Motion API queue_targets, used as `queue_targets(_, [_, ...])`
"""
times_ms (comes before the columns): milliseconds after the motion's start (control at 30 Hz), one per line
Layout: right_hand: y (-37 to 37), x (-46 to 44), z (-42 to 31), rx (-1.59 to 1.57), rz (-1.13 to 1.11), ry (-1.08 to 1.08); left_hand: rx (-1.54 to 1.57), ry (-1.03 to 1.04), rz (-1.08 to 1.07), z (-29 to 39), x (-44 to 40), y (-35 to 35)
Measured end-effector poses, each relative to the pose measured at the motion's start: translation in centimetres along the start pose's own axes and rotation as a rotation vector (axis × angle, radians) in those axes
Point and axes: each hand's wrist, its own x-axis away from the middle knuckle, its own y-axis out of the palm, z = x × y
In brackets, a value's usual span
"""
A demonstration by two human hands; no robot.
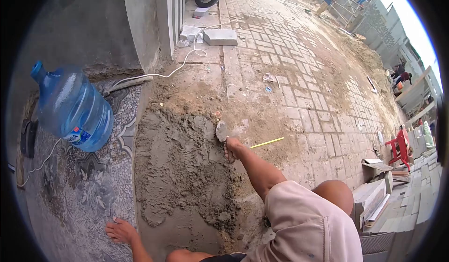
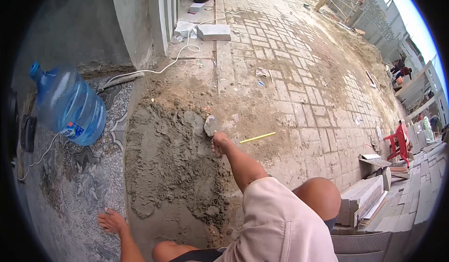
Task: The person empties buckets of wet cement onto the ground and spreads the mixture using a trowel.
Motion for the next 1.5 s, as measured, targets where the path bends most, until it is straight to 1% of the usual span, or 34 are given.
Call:
queue_targets(67, [2.3,-0.5,0.4,0.129,-0.014,0.014,-0.059,0.001,-0.056,-0.5,0.1,0.0])
queue_targets(133, [3.2,1.9,2.0,0.541,-0.113,-0.074,-0.078,0.008,-0.008,-0.8,0.0,0.4])
queue_targets(167, [3.2,4.0,1.7,0.649,-0.139,-0.042,-0.090,0.006,0.035,-0.6,0.2,0.7])
queue_targets(233, [1.2,3.6,2.5,0.855,-0.121,-0.425,-0.046,-0.006,0.048,0.2,0.2,0.7])
queue_targets(267, [0.7,5.3,1.2,0.847,-0.025,-0.456,-0.030,0.006,0.060,-0.4,0.3,0.5])
queue_targets(300, [0.0,4.0,1.2,0.749,0.087,-0.545,-0.025,0.018,0.074,-0.8,0.2,0.8])
queue_targets(333, [-1.0,2.4,0.6,0.631,0.200,-0.544,-0.030,0.038,0.086,-0.9,0.1,1.0])
queue_targets(367, [-2.3,0.3,0.1,0.715,0.328,-0.575,-0.023,0.067,0.104,-1.3,0.2,1.1])
queue_targets(400, [-3.3,-1.7,-0.6,0.869,0.468,-0.620,0.008,0.087,0.119,-1.2,0.1,1.2])
queue_targets(433, [-4.6,-3.2,-1.0,0.851,0.461,-0.602,-0.026,0.095,0.115,-1.2,0.0,0.9])
queue_targets(467, [-5.4,-4.2,-1.2,0.878,0.492,-0.578,0.003,0.071,0.087,-0.8,0.1,0.6])
queue_targets(567, [-6.3,-5.8,-0.1,0.949,0.456,-0.563,0.030,0.047,0.047,-0.6,0.4,0.5])
queue_targets(633, [-6.0,-4.3,1.2,0.956,0.451,-0.595,0.022,0.051,0.041,-0.7,0.1,0.7])
queue_targets(667, [-5.9,-3.1,2.2,0.954,0.444,-0.575,0.028,0.053,0.056,-0.8,0.0,1.1])
queue_targets(700, [-6.0,-1.9,3.4,0.952,0.394,-0.612,0.033,0.056,0.069,-0.8,0.0,1.1])
queue_targets(733, [-5.9,-0.5,4.8,0.951,0.341,-0.652,0.015,0.064,0.065,-1.0,0.0,1.2])
queue_targets(767, [-6.0,0.3,6.2,0.952,0.333,-0.642,0.021,0.051,0.069,-0.7,-0.1,1.2])
queue_targets(833, [-6.8,2.4,10.2,0.848,0.355,-0.610,0.008,0.047,0.066,-0.8,-0.1,1.2])
queue_targets(967, [-7.5,7.7,16.4,0.869,0.344,-0.562,0.022,0.038,0.074,-0.7,-0.3,1.6])
queue_targets(1033, [-7.5,10.6,19.4,0.909,0.296,-0.623,0.007,0.056,0.076,-0.7,0.0,1.5])
queue_targets(1133, [-6.8,14.4,23.4,0.848,0.258,-0.515,0.003,0.048,0.051,-0.5,0.2,0.9])
queue_targets(1167, [-6.6,15.8,24.9,0.831,0.245,-0.542,0.013,0.049,0.053,-0.5,0.1,1.1])
queue_targets(1267, [-6.0,19.7,28.9,0.821,0.179,-0.477,0.021,0.053,0.049,-0.4,0.0,1.0])
queue_targets(1300, [-5.8,21.0,29.7,0.838,0.162,-0.522,0.035,0.054,0.049,-0.5,0.0,0.9])
queue_targets(1333, [-5.8,21.8,30.1,0.842,0.155,-0.514,0.025,0.053,0.045,-0.4,-0.1,1.1])
queue_targets(1400, [-5.8,23.6,29.8,0.761,0.122,-0.700,0.058,0.065,0.069,-0.6,-0.1,1.4])
queue_targets(1433, [-6.2,23.1,30.1,0.864,0.241,-0.928,0.045,0.063,0.063,-0.7,-0.1,1.6])
queue_targets(1467, [-6.6,23.3,30.0,0.868,0.231,-0.921,0.055,0.060,0.057,-0.6,-0.2,1.6])
queue_targets(1500, [-7.0,23.5,29.9,0.504,0.157,-0.530,0.064,0.056,0.053,-0.7,-0.3,1.6])
